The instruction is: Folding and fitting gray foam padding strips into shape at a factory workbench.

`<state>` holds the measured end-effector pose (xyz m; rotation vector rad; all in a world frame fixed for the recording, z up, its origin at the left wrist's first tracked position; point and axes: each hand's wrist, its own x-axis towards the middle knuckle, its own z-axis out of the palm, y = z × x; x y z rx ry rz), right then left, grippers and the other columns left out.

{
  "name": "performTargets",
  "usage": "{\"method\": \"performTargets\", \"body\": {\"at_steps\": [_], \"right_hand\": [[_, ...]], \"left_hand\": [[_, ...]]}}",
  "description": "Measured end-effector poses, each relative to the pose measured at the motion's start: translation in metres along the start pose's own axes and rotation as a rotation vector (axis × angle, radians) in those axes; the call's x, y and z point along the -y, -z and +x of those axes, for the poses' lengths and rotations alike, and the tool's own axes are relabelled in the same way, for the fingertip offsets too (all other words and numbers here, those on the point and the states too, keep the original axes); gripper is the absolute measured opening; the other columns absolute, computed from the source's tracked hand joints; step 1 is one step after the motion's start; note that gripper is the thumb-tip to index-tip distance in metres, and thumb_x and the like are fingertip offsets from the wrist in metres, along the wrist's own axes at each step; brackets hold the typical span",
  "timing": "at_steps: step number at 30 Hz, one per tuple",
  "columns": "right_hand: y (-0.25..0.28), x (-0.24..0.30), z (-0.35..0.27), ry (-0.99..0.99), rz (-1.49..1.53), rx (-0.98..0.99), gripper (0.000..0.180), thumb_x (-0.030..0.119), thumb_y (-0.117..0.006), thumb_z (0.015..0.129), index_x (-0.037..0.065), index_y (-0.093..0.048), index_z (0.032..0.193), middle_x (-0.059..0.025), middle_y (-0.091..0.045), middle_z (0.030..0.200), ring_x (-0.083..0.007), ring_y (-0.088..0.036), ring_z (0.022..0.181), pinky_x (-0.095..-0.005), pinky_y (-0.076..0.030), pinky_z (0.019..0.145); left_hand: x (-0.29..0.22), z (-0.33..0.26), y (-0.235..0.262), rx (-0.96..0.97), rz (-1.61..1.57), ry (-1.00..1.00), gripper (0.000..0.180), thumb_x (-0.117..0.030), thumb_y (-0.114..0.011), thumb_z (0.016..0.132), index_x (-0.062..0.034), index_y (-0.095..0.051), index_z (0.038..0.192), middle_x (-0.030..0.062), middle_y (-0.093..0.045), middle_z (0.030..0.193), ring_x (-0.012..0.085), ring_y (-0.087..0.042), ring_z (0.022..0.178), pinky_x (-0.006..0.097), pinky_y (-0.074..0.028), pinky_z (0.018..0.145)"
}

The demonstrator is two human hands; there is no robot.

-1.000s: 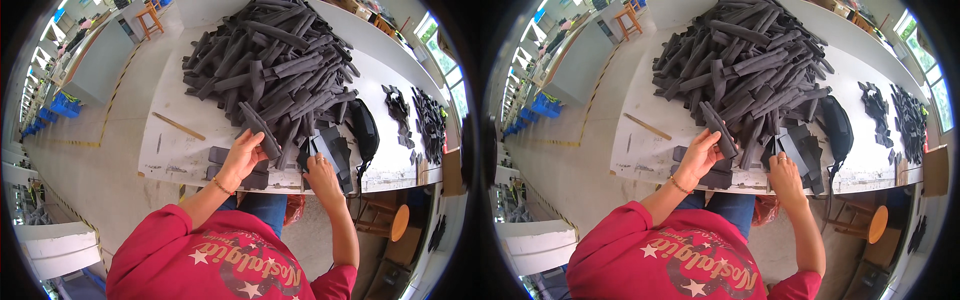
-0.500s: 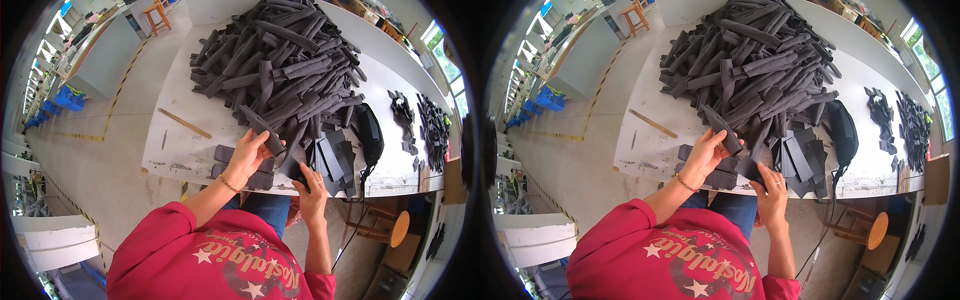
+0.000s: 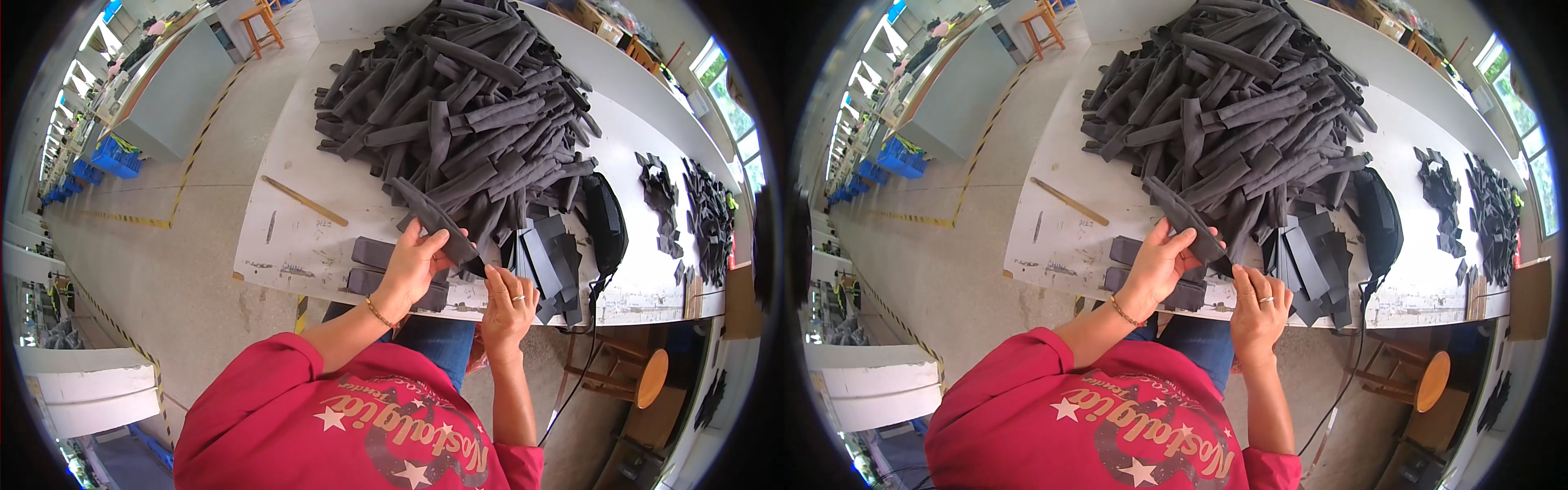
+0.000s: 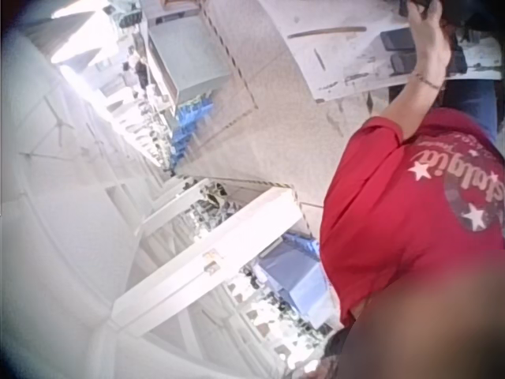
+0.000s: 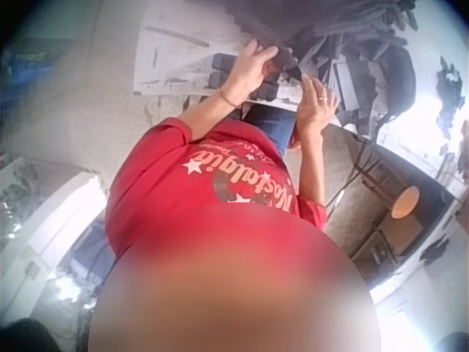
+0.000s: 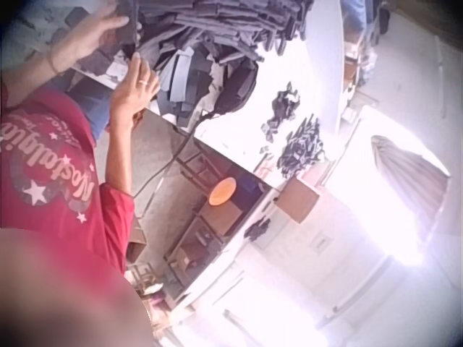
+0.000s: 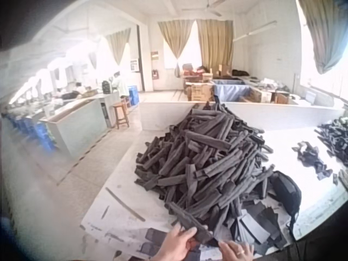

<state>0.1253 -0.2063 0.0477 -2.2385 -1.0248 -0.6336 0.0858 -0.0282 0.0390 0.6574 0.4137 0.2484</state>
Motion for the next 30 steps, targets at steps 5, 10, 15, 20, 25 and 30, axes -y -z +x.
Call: {"method": "performTargets", "body": {"at_steps": [5,10,15,20,25,30], "right_hand": [[-0.004,0.006,0.003,0.005,-0.026,-0.026,0.036,0.001,-0.071,0.075,0.01,-0.068,0.11,-0.0005,-0.064,0.101,-0.0212,-0.059,0.086,-0.0356,-0.042,0.077],[0.002,-0.003,0.006,0.025,0.063,0.023,0.038,0.0,-0.072,0.074,0.009,-0.068,0.111,-0.0014,-0.064,0.103,-0.0216,-0.059,0.086,-0.0365,-0.042,0.077],[0.004,-0.004,0.007,0.073,0.011,0.029,0.038,0.0,-0.071,0.074,0.01,-0.068,0.111,-0.0006,-0.064,0.103,-0.0206,-0.059,0.087,-0.0362,-0.042,0.078],[-0.004,0.0,0.0,0.076,-0.085,0.038,0.039,0.005,-0.068,0.079,0.01,-0.065,0.118,-0.0009,-0.062,0.107,-0.0211,-0.058,0.09,-0.0365,-0.042,0.08],[-0.018,0.016,-0.005,0.018,-0.053,0.039,0.047,0.011,-0.069,0.083,0.005,-0.057,0.128,-0.0088,-0.06,0.111,-0.0278,-0.057,0.092,-0.0393,-0.042,0.081],[-0.035,0.039,-0.01,-0.092,0.28,-0.024,0.048,0.006,-0.069,0.084,-0.002,-0.049,0.126,-0.0218,-0.057,0.111,-0.0394,-0.056,0.094,-0.047,-0.045,0.081]], "left_hand": [[0.0,-0.006,-0.007,-0.054,0.066,-0.086,0.022,-0.006,-0.051,0.097,-0.0002,-0.046,0.118,0.0206,-0.063,0.115,0.0324,-0.066,0.101,0.044,-0.055,0.091],[-0.022,0.008,0.003,0.077,0.084,0.086,0.02,-0.007,-0.048,0.097,-0.0035,-0.046,0.117,0.0193,-0.066,0.112,0.0253,-0.068,0.096,0.036,-0.058,0.074],[-0.027,0.006,0.002,0.062,0.11,0.134,0.019,-0.006,-0.049,0.097,-0.0032,-0.047,0.115,0.0196,-0.066,0.111,0.0262,-0.068,0.096,0.038,-0.058,0.075],[-0.007,-0.003,0.001,0.054,0.06,0.062,0.02,-0.005,-0.05,0.097,-0.0035,-0.044,0.116,0.0198,-0.065,0.112,0.026,-0.068,0.098,0.037,-0.058,0.081],[0.009,-0.018,-0.013,-0.011,0.079,-0.222,0.034,-0.005,-0.054,0.096,-0.0022,-0.037,0.126,0.02,-0.062,0.119,0.0235,-0.066,0.104,0.034,-0.058,0.085],[0.002,-0.009,-0.007,0.243,0.127,-0.055,0.028,-0.02,-0.056,0.099,0.0,-0.052,0.118,0.0172,-0.07,0.097,0.0287,-0.066,0.104,0.039,-0.051,0.09]]}}
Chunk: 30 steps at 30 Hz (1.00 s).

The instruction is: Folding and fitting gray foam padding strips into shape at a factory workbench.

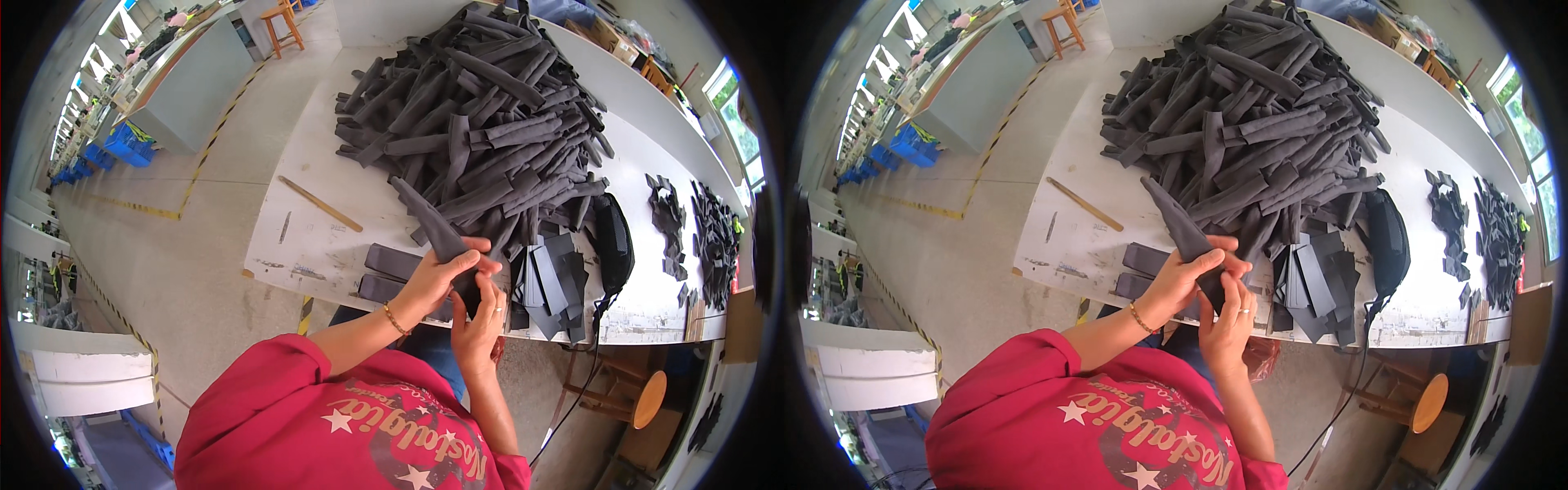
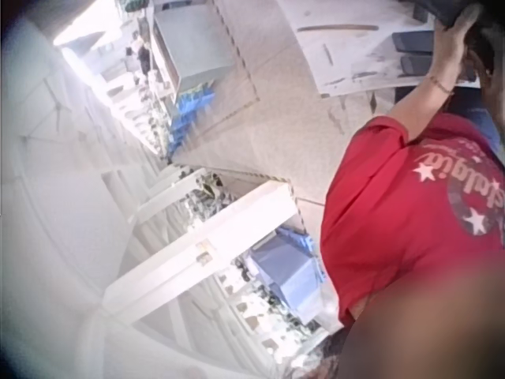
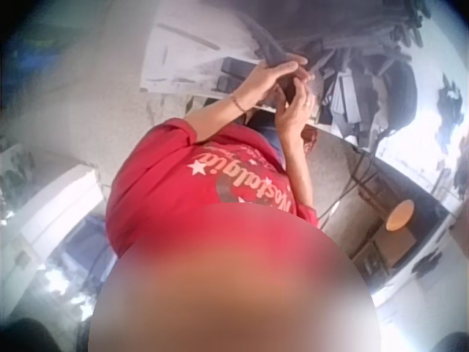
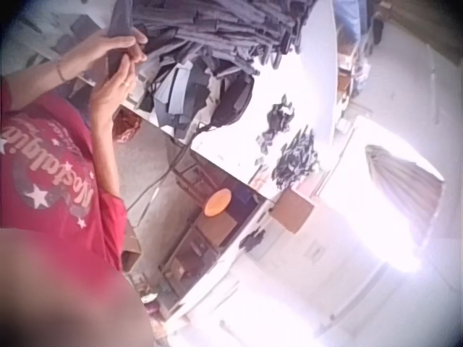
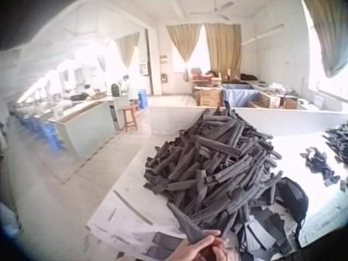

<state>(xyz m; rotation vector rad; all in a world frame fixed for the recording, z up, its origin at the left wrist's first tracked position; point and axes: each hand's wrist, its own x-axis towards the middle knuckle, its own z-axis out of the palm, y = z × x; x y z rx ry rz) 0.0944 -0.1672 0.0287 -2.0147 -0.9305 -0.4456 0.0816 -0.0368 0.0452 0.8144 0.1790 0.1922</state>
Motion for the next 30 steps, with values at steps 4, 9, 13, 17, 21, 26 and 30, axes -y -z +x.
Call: {"method": "performTargets", "body": {"at_steps": [4,9,13,17,21,26,30], "right_hand": [[-0.012,0.002,-0.001,-0.02,0.025,0.033,0.038,-0.002,-0.067,0.079,-0.001,-0.05,0.113,-0.0236,-0.055,0.112,-0.0421,-0.055,0.097,-0.0474,-0.046,0.083],[-0.008,0.008,0.006,0.009,0.012,0.08,0.034,-0.003,-0.068,0.079,-0.001,-0.05,0.108,-0.0244,-0.054,0.112,-0.0426,-0.055,0.096,-0.0473,-0.046,0.082],[0.002,-0.003,-0.01,-0.037,0.003,0.18,0.034,0.002,-0.073,0.076,0.004,-0.054,0.104,-0.0227,-0.053,0.118,-0.0404,-0.055,0.097,-0.0476,-0.047,0.08],[-0.004,0.005,0.013,0.067,0.061,0.125,0.033,0.0,-0.072,0.077,0.003,-0.054,0.104,-0.021,-0.055,0.114,-0.04,-0.056,0.1,-0.0464,-0.048,0.082],[0.007,0.011,0.017,-0.027,0.08,0.19,0.025,-0.001,-0.069,0.08,0.002,-0.056,0.1,-0.0202,-0.056,0.109,-0.0398,-0.058,0.094,-0.0435,-0.049,0.075],[0.009,-0.007,0.019,0.06,0.129,0.265,0.019,0.0,-0.069,0.081,0.001,-0.057,0.096,-0.0161,-0.059,0.1,-0.0352,-0.061,0.08,-0.0418,-0.05,0.065],[0.009,-0.016,0.015,0.065,0.187,0.258,0.016,-0.003,-0.069,0.08,0.0,-0.058,0.092,-0.0161,-0.061,0.095,-0.0344,-0.062,0.079,-0.0406,-0.05,0.065]], "left_hand": [[0.013,-0.006,-0.003,-0.041,-0.038,-0.072,0.022,-0.022,-0.054,0.1,-0.0009,-0.056,0.106,0.0138,-0.071,0.095,0.0242,-0.068,0.095,0.037,-0.052,0.089],[-0.001,-0.002,0.013,-0.112,0.067,-0.059,0.026,-0.027,-0.052,0.101,-0.0011,-0.056,0.101,0.0156,-0.071,0.103,0.0187,-0.065,0.096,0.034,-0.05,0.091],[-0.001,-0.002,0.014,-0.066,0.016,-0.093,0.028,-0.03,-0.052,0.1,-0.0023,-0.056,0.1,0.0164,-0.07,0.109,0.0159,-0.062,0.1,0.034,-0.047,0.093],[0.004,-0.012,0.001,-0.055,-0.114,0.035,0.026,-0.031,-0.054,0.099,-0.0052,-0.055,0.097,0.0161,-0.069,0.111,0.016,-0.061,0.1,0.032,-0.047,0.091],[0.001,-0.007,0.017,-0.076,-0.056,-0.037,0.023,-0.03,-0.055,0.099,-0.0066,-0.056,0.098,0.0172,-0.069,0.11,0.0156,-0.059,0.092,0.032,-0.048,0.089],[0.013,-0.01,0.012,-0.088,-0.211,0.06,0.022,-0.028,-0.057,0.098,-0.0057,-0.055,0.097,0.016,-0.07,0.106,0.0158,-0.062,0.095,0.03,-0.048,0.085],[0.011,-0.012,0.013,-0.074,-0.209,0.061,0.022,-0.024,-0.058,0.098,-0.0038,-0.056,0.106,0.0183,-0.069,0.108,0.0228,-0.065,0.102,0.034,-0.05,0.088]]}}
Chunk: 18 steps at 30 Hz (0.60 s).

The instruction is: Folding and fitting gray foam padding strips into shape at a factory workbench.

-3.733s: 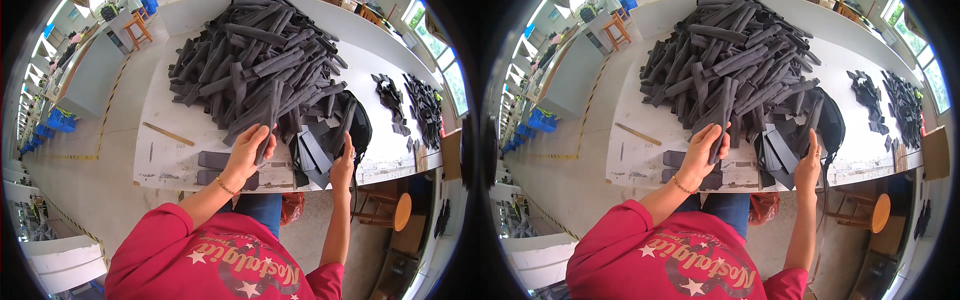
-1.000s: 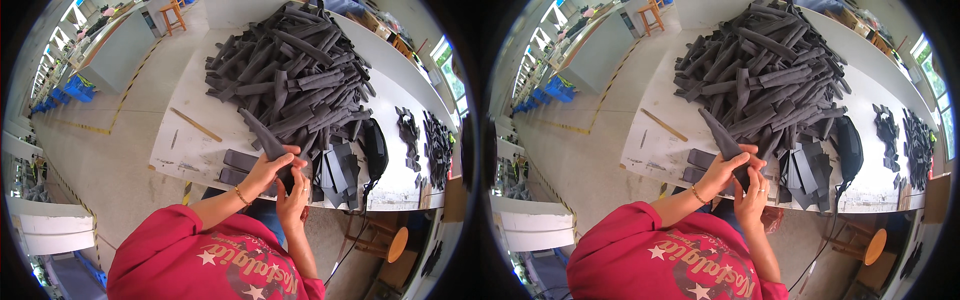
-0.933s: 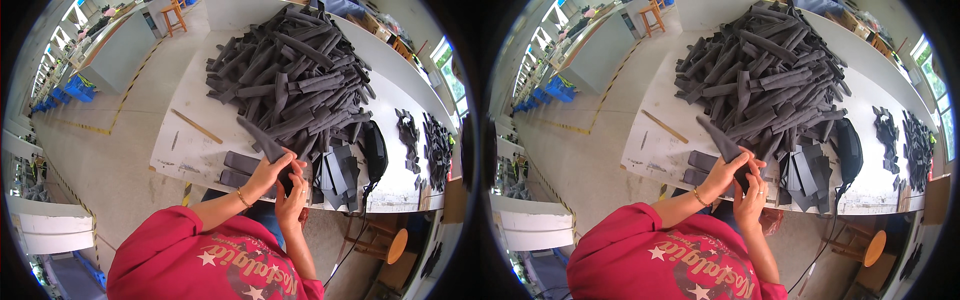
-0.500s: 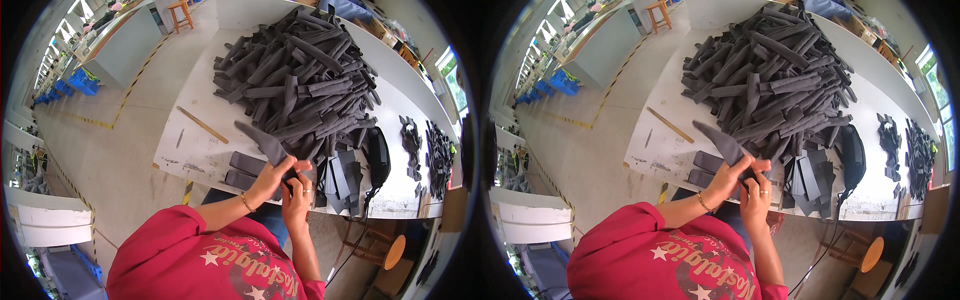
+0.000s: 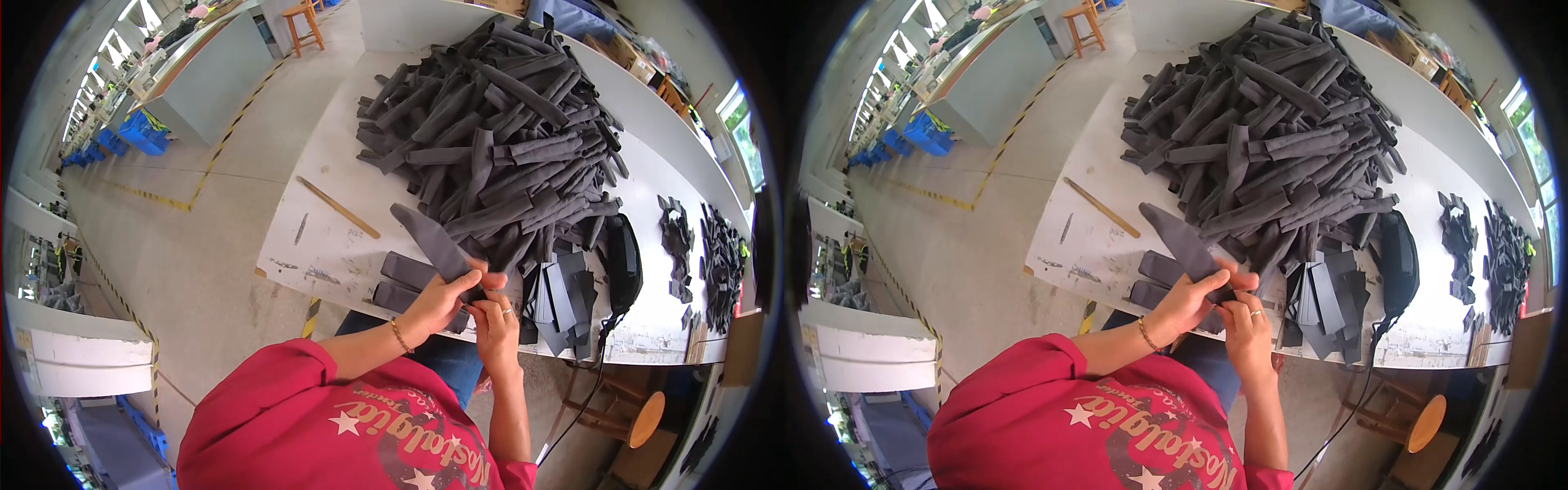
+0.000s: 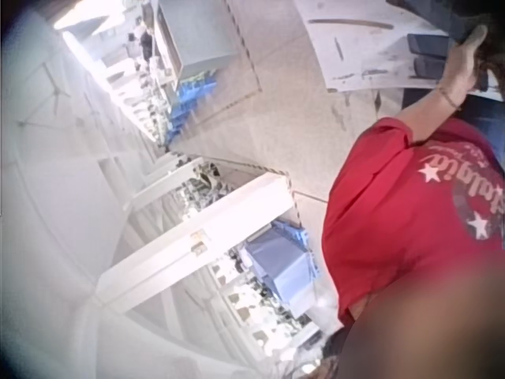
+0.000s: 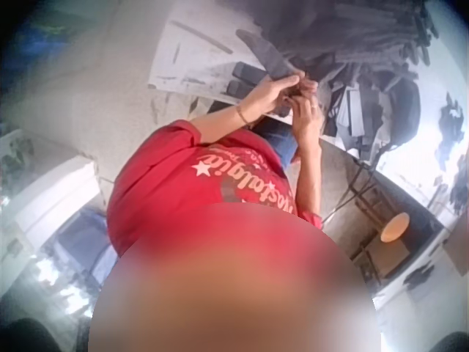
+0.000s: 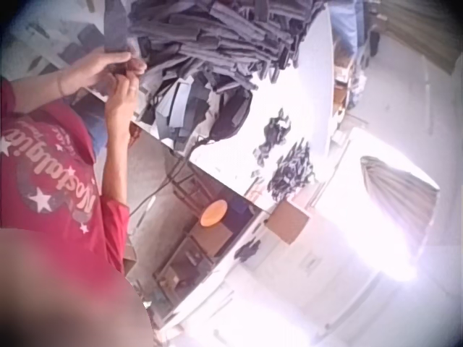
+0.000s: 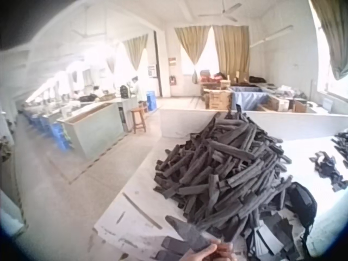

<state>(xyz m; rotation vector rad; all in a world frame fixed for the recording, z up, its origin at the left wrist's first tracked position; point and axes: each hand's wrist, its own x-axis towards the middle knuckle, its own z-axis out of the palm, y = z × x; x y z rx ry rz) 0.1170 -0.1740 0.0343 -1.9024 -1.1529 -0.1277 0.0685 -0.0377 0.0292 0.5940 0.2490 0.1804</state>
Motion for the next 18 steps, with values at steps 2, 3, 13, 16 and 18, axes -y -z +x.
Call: {"method": "performTargets", "body": {"at_steps": [2,3,13,16,18], "right_hand": [[0.006,0.0,0.002,0.011,0.005,0.005,0.017,-0.004,-0.069,0.079,0.0,-0.058,0.091,-0.016,-0.061,0.095,-0.0342,-0.062,0.078,-0.0401,-0.051,0.065],[0.011,0.002,0.003,0.021,0.006,0.01,0.017,-0.005,-0.07,0.078,0.0,-0.058,0.089,-0.0159,-0.061,0.094,-0.034,-0.062,0.078,-0.0397,-0.051,0.066],[0.022,0.018,0.017,0.102,0.026,-0.061,0.018,-0.004,-0.072,0.076,0.001,-0.059,0.088,-0.0149,-0.062,0.093,-0.0309,-0.06,0.073,-0.036,-0.049,0.061],[0.018,0.017,0.014,0.088,0.049,-0.07,0.018,-0.003,-0.072,0.077,0.001,-0.06,0.089,-0.0148,-0.062,0.093,-0.03,-0.061,0.072,-0.0349,-0.05,0.061],[0.017,0.017,0.014,0.077,0.062,-0.071,0.017,-0.003,-0.072,0.077,0.002,-0.06,0.089,-0.0146,-0.062,0.093,-0.0296,-0.061,0.072,-0.0343,-0.05,0.061]], "left_hand": [[-0.026,-0.003,-0.013,-0.045,-0.061,-0.134,0.028,-0.023,-0.057,0.098,-0.0022,-0.056,0.118,0.019,-0.068,0.109,0.0277,-0.066,0.103,0.038,-0.05,0.092],[-0.033,-0.002,-0.012,-0.05,-0.06,-0.137,0.028,-0.023,-0.057,0.098,-0.0022,-0.056,0.118,0.019,-0.068,0.109,0.0277,-0.066,0.103,0.038,-0.05,0.092],[-0.024,-0.011,-0.024,0.02,-0.048,-0.22,0.034,-0.031,-0.048,0.102,-0.0016,-0.057,0.117,0.0115,-0.068,0.099,0.0315,-0.063,0.111,0.043,-0.048,0.098],[-0.019,-0.014,-0.021,0.037,-0.052,-0.201,0.032,-0.032,-0.047,0.103,-0.0033,-0.057,0.114,0.0102,-0.069,0.098,0.0314,-0.062,0.112,0.043,-0.048,0.097],[-0.019,-0.018,-0.023,0.035,-0.064,-0.188,0.031,-0.032,-0.047,0.103,-0.0039,-0.057,0.113,0.0102,-0.069,0.097,0.0315,-0.062,0.112,0.043,-0.048,0.097]]}}
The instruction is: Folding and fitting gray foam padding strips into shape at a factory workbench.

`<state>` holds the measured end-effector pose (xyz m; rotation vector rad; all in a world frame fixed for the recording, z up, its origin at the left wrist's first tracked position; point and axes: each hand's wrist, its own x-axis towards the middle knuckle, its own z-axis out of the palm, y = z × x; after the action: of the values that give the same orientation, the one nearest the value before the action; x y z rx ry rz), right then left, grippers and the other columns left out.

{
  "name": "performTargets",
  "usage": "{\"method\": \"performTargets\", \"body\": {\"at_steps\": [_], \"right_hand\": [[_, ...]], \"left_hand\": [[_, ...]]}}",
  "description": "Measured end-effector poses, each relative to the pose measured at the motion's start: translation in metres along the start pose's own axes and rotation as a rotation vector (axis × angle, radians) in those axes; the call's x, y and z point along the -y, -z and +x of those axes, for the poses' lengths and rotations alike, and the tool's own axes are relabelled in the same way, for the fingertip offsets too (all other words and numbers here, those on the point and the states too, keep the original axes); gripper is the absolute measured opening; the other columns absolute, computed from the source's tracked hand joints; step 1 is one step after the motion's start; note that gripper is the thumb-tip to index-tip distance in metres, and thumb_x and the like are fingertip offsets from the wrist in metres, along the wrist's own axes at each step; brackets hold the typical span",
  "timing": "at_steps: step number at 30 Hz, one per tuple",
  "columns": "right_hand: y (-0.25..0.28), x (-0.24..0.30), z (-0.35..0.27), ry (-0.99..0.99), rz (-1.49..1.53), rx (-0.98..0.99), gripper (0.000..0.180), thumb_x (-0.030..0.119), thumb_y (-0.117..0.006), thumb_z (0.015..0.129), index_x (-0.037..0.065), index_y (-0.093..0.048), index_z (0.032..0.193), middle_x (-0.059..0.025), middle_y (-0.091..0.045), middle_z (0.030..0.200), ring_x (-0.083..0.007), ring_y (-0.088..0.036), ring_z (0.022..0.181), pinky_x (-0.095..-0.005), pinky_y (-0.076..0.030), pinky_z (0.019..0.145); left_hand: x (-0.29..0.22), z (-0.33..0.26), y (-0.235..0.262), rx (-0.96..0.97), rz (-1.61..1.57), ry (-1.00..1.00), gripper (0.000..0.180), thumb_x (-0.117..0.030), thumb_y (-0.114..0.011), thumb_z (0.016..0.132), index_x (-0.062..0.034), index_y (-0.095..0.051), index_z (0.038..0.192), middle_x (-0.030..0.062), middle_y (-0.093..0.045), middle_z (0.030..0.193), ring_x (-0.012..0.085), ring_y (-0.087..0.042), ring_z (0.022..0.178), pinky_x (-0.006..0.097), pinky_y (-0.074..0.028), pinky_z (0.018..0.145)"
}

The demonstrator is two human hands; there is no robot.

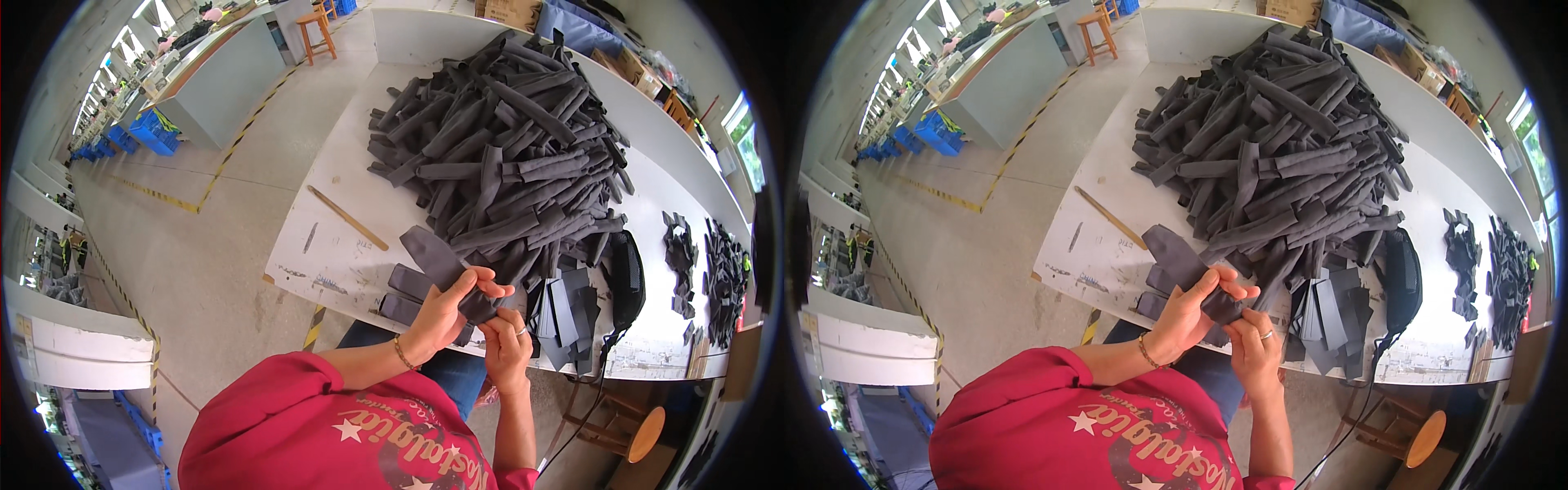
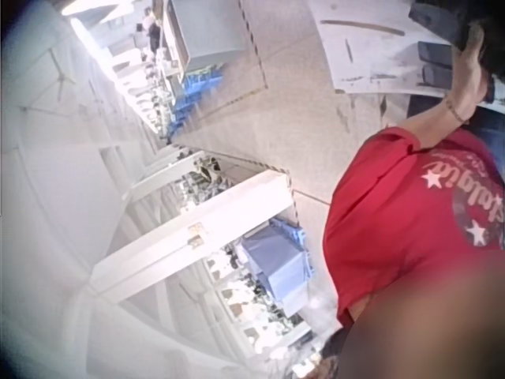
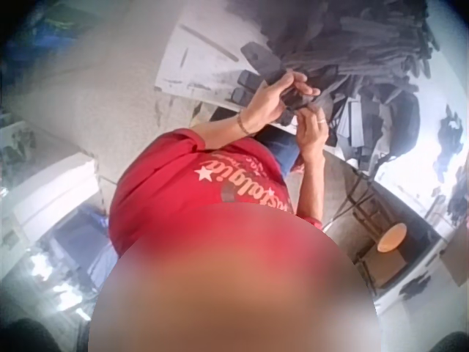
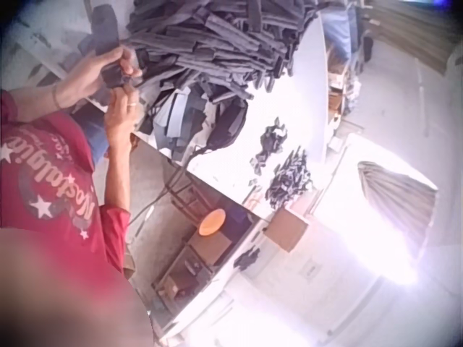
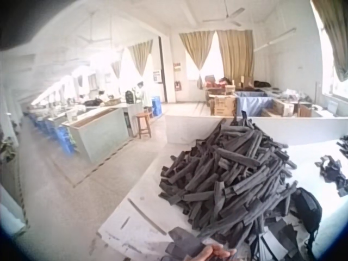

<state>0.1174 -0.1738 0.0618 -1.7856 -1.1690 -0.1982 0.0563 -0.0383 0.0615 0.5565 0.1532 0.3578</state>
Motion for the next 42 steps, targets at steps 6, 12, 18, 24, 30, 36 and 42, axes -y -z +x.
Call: {"method": "performTargets", "body": {"at_steps": [6,12,18,24,30,36,42], "right_hand": [[-0.005,0.004,0.004,0.03,0.033,0.008,0.018,-0.003,-0.072,0.078,0.002,-0.06,0.091,-0.0143,-0.062,0.093,-0.0305,-0.064,0.076,-0.0352,-0.052,0.064],[-0.006,0.007,0.004,0.044,0.016,0.025,0.019,-0.003,-0.071,0.078,0.001,-0.058,0.092,-0.0147,-0.061,0.094,-0.0343,-0.062,0.077,-0.0396,-0.052,0.064],[-0.015,0.015,0.0,-0.444,0.391,0.021,0.014,0.002,-0.07,0.083,-0.001,-0.059,0.091,-0.0092,-0.057,0.11,-0.0182,-0.059,0.095,-0.0282,-0.048,0.08],[-0.041,0.011,-0.011,-0.582,0.631,-0.378,0.014,0.002,-0.067,0.088,0.0,-0.054,0.093,-0.0049,-0.052,0.113,-0.0087,-0.049,0.093,-0.0222,-0.043,0.081],[-0.021,0.025,0.01,-0.861,0.959,-0.281,0.025,0.022,-0.051,0.101,0.001,-0.062,0.109,-0.0038,-0.056,0.108,-0.0112,-0.055,0.091,-0.0337,-0.055,0.08],[-0.039,-0.002,-0.013,-0.728,0.963,-0.355,0.012,0.014,-0.06,0.097,0.003,-0.061,0.1,0.0009,-0.06,0.091,-0.0044,-0.049,0.071,-0.0201,-0.045,0.069],[-0.042,0.011,-0.002,-0.803,0.961,-0.229,0.015,0.01,-0.068,0.091,0.0,-0.058,0.095,-0.0053,-0.065,0.084,-0.0114,-0.064,0.077,-0.0231,-0.048,0.068]], "left_hand": [[0.005,-0.008,-0.003,-0.01,-0.048,0.024,0.03,-0.03,-0.048,0.102,-0.0036,-0.058,0.114,0.011,-0.069,0.097,0.0308,-0.063,0.11,0.042,-0.049,0.096],[0.006,-0.01,-0.001,-0.022,-0.09,0.013,0.031,-0.029,-0.049,0.102,-0.0019,-0.059,0.115,0.0118,-0.068,0.1,0.029,-0.065,0.106,0.04,-0.051,0.094],[0.005,-0.003,0.006,-0.061,-0.033,0.042,0.034,-0.029,-0.047,0.103,-0.0001,-0.058,0.118,0.0157,-0.067,0.112,0.0259,-0.063,0.109,0.039,-0.049,0.096],[-0.022,0.013,0.018,-0.035,0.144,-0.103,0.037,-0.031,-0.044,0.104,-0.0038,-0.057,0.124,0.0166,-0.061,0.127,0.0276,-0.055,0.122,0.042,-0.043,0.103],[-0.016,0.016,0.028,0.138,0.167,-0.119,0.036,-0.032,-0.045,0.103,-0.0065,-0.059,0.124,0.0152,-0.063,0.125,0.0294,-0.054,0.123,0.044,-0.042,0.105],[-0.02,0.011,0.029,0.122,0.124,-0.024,0.034,-0.03,-0.044,0.103,-0.007,-0.06,0.122,0.0132,-0.065,0.12,0.0307,-0.053,0.125,0.045,-0.042,0.105],[-0.016,0.02,0.038,0.106,0.085,-0.043,0.036,-0.03,-0.043,0.104,-0.005,-0.056,0.125,0.0125,-0.065,0.12,0.0304,-0.053,0.125,0.044,-0.041,0.107]]}}
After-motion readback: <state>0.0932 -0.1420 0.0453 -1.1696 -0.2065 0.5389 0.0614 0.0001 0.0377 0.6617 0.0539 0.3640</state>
